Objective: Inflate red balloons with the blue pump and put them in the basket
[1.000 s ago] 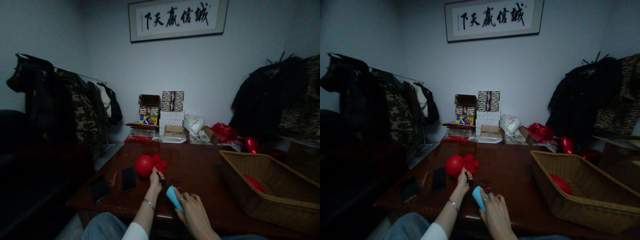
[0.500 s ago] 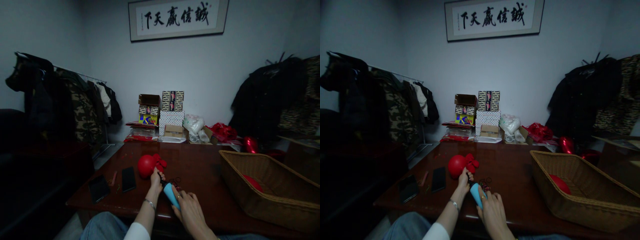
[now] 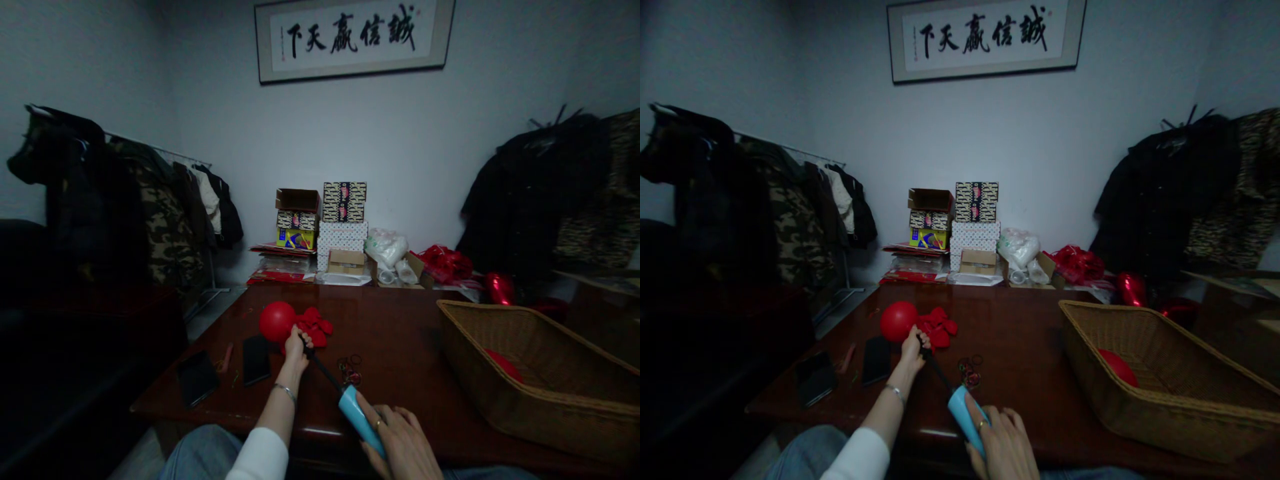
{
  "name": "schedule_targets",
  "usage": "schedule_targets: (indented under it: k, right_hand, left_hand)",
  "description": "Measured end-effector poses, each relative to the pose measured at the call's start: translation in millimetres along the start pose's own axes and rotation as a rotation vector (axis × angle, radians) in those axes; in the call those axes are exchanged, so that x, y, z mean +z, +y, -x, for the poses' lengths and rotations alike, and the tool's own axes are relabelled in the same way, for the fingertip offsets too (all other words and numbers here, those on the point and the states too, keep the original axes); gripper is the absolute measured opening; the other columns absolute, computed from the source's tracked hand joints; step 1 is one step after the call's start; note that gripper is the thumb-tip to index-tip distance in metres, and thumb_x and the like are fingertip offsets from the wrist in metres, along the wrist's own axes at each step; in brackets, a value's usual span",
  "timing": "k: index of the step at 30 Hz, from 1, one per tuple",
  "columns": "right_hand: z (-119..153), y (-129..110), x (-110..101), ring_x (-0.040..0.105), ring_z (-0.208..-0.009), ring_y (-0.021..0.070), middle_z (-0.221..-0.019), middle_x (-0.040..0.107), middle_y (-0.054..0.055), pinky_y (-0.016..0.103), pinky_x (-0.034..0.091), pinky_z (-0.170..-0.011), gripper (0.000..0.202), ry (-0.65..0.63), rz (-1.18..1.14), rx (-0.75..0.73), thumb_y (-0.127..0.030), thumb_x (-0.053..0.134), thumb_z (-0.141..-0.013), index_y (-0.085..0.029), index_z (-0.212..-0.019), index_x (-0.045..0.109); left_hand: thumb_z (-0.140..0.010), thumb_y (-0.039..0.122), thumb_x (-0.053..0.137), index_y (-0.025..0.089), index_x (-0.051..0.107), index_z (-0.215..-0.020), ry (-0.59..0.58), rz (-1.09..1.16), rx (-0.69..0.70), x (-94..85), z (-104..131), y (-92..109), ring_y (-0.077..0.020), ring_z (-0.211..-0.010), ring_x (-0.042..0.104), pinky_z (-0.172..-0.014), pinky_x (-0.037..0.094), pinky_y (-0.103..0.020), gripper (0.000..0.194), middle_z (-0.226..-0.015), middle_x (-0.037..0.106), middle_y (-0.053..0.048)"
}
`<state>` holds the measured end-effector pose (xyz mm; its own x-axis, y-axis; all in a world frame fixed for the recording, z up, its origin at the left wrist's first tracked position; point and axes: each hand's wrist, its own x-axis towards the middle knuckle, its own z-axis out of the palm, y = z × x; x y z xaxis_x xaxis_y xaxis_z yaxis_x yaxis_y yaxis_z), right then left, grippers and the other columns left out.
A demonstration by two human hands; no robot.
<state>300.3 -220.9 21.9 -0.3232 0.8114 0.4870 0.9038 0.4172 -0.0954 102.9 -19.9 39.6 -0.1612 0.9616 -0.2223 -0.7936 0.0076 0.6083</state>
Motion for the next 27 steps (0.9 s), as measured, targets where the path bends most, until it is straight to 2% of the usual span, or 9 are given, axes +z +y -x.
schedule_targets:
  k: [9, 17, 21, 27]
  right_hand:
    - [-5.4, -0.2, 0.1, 0.058, -0.083, 0.0178, -0.092, 0.061, 0.002, 0.033, 0.033, -0.083, 0.064, -0.052, 0.029, 0.048, -0.024, 0.056, -0.074, -0.031, -0.135, 0.035]
    - [-33.7, -13.6, -1.4, 0.057, -0.085, 0.0193, -0.095, 0.061, 0.005, 0.035, 0.031, -0.085, 0.061, -0.123, 0.039, 0.111, -0.022, 0.054, -0.075, -0.028, -0.133, 0.038]
    - [-48.7, -17.4, -0.8, 0.058, -0.086, 0.0199, -0.099, 0.061, 0.006, 0.034, 0.032, -0.084, 0.058, -0.115, 0.058, 0.133, -0.021, 0.053, -0.076, -0.026, -0.132, 0.040]
    - [-56.0, -18.5, 5.0, 0.058, -0.087, 0.0210, -0.102, 0.061, 0.008, 0.035, 0.032, -0.082, 0.058, -0.125, 0.076, 0.136, -0.024, 0.054, -0.076, -0.024, -0.133, 0.040]
  left_hand:
    - [-0.085, 0.035, 0.049, 0.019, 0.038, -0.066, 0.021, 0.006, -0.007, -4.6, 3.0, -17.6, -0.0042, -0.033, 0.033, -0.032, 0.024, -0.013, 0.028, -0.047, 0.034, 0.008]
    - [-0.084, 0.039, 0.050, 0.018, 0.038, -0.064, -0.005, -0.004, -0.052, -3.7, 16.1, -35.4, -0.0041, -0.033, 0.033, -0.032, 0.024, -0.014, 0.031, -0.046, 0.035, 0.007]
    - [-0.083, 0.041, 0.052, 0.018, 0.038, -0.064, -0.014, -0.021, -0.070, 0.4, 22.0, -43.9, -0.0047, -0.034, 0.034, -0.033, 0.026, -0.015, 0.032, -0.047, 0.038, 0.007]
    - [-0.082, 0.040, 0.052, 0.019, 0.038, -0.062, -0.027, -0.041, -0.067, 2.6, 25.8, -47.9, -0.0056, -0.034, 0.035, -0.034, 0.030, -0.017, 0.033, -0.045, 0.039, 0.006]
